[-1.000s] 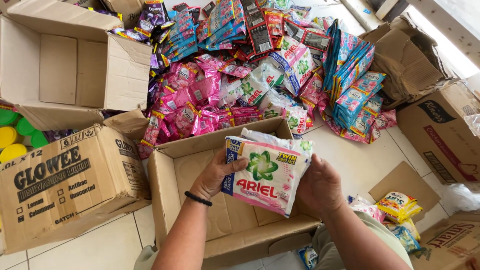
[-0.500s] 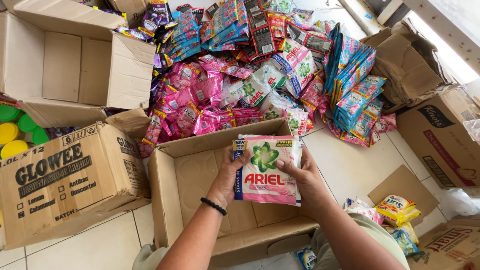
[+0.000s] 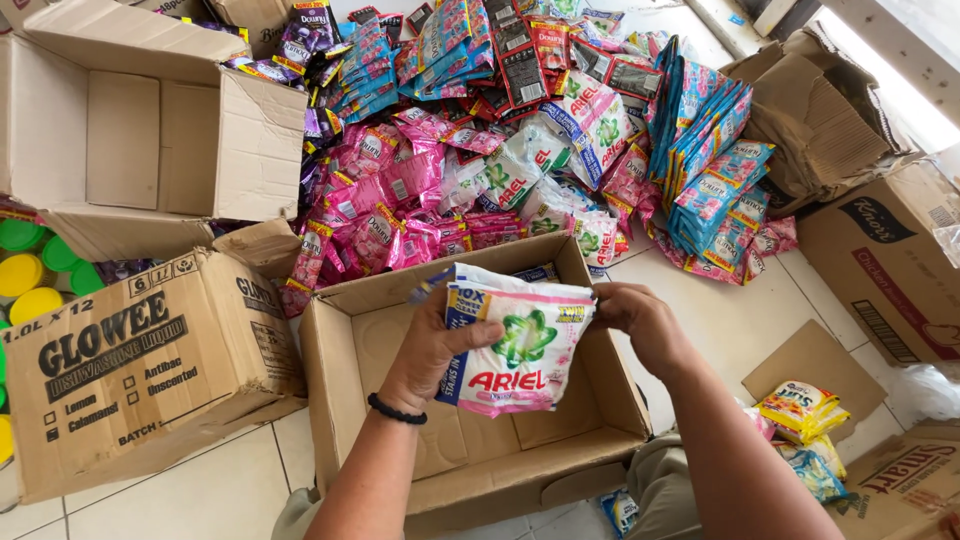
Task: Packing laundry detergent and fabric softener sachets into a cardboard box.
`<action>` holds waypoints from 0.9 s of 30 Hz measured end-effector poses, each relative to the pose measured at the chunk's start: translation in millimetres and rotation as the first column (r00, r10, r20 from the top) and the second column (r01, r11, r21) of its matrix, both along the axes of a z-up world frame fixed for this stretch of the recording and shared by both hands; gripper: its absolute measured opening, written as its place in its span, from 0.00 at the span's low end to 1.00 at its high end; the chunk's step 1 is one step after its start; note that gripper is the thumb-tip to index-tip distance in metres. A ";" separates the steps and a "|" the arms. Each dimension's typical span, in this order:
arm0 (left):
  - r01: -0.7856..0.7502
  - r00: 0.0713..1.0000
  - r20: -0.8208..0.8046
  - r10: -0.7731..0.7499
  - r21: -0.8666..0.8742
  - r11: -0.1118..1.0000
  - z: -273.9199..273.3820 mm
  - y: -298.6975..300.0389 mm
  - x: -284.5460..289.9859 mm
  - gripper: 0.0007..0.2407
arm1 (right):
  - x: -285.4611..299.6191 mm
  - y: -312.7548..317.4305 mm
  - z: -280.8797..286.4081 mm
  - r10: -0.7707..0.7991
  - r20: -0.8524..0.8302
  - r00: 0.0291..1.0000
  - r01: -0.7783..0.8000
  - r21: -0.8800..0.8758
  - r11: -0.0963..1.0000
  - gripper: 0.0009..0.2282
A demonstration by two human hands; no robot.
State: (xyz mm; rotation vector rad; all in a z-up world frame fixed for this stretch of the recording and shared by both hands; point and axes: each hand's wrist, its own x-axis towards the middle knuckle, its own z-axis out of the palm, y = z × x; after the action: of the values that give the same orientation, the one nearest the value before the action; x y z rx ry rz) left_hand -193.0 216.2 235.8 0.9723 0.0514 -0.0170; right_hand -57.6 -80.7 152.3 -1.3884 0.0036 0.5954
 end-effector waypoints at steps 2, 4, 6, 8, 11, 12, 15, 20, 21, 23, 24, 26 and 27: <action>0.021 1.000 0.014 -0.021 0.033 0.999 10.6 -3.9 -4.2 0.20 | -2.1 16.6 1.9 0.106 0.160 0.981 -0.073 -0.196 0.978 0.18; 0.035 0.999 0.030 -0.037 0.066 0.997 16.2 -6.9 -7.9 0.21 | -11.2 37.9 22.6 0.241 0.293 0.925 -0.113 -0.394 0.912 0.18; 0.066 0.998 0.001 -0.066 0.039 0.997 16.6 -7.7 -12.1 0.24 | -28.9 64.9 61.4 0.458 0.408 0.790 -0.288 -0.412 0.864 0.37; 0.063 0.998 -0.011 -0.063 0.010 0.998 21.5 -8.2 -16.1 0.24 | -34.1 76.2 64.4 0.430 0.317 0.846 -0.348 -0.282 0.894 0.36; 0.034 0.999 -0.018 -0.035 -0.003 0.999 29.8 -6.3 -20.7 0.23 | -41.3 89.1 68.9 0.390 0.050 0.920 -0.392 0.063 0.918 0.35; 0.008 1.000 -0.015 -0.008 0.015 1.000 32.8 -5.2 -22.6 0.22 | -44.0 92.9 70.3 0.391 -0.123 0.912 -0.349 0.267 0.898 0.34; -0.118 0.993 0.032 0.115 0.139 0.983 21.3 5.7 -20.1 0.18 | -68.9 97.3 94.2 0.365 -0.215 0.906 -0.349 0.108 0.931 0.29; -0.292 0.956 0.029 0.293 0.219 0.931 9.9 8.3 -13.9 0.16 | -57.4 88.3 4.2 0.364 -0.314 0.877 -0.223 0.404 0.887 0.25; -0.331 0.941 0.016 0.339 0.252 0.909 9.8 7.8 -12.8 0.16 | -54.2 83.0 -23.6 0.394 -0.277 0.876 -0.213 0.509 0.834 0.25; -0.364 0.924 0.008 0.382 0.325 0.873 17.1 9.1 -10.0 0.16 | -61.5 82.2 -12.2 0.345 -0.304 0.888 -0.123 0.566 0.816 0.24; -0.393 0.905 0.007 0.425 0.395 0.830 20.8 9.7 -8.3 0.16 | -64.8 81.7 -6.3 0.296 -0.333 0.895 -0.031 0.616 0.787 0.24; -0.386 0.901 -0.015 0.433 0.428 0.817 13.4 15.3 -6.2 0.15 | -74.0 91.8 42.8 0.341 -0.336 0.878 -0.075 0.608 0.791 0.30; -0.381 0.896 -0.031 0.443 0.460 0.802 10.3 19.1 -4.3 0.15 | -76.8 98.0 67.5 0.387 -0.334 0.859 -0.122 0.601 0.789 0.35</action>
State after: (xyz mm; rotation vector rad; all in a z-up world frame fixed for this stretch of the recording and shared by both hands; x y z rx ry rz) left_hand -197.3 235.3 246.0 1.4032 0.4123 0.3481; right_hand -134.5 17.3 219.9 -0.6491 -0.0014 1.0495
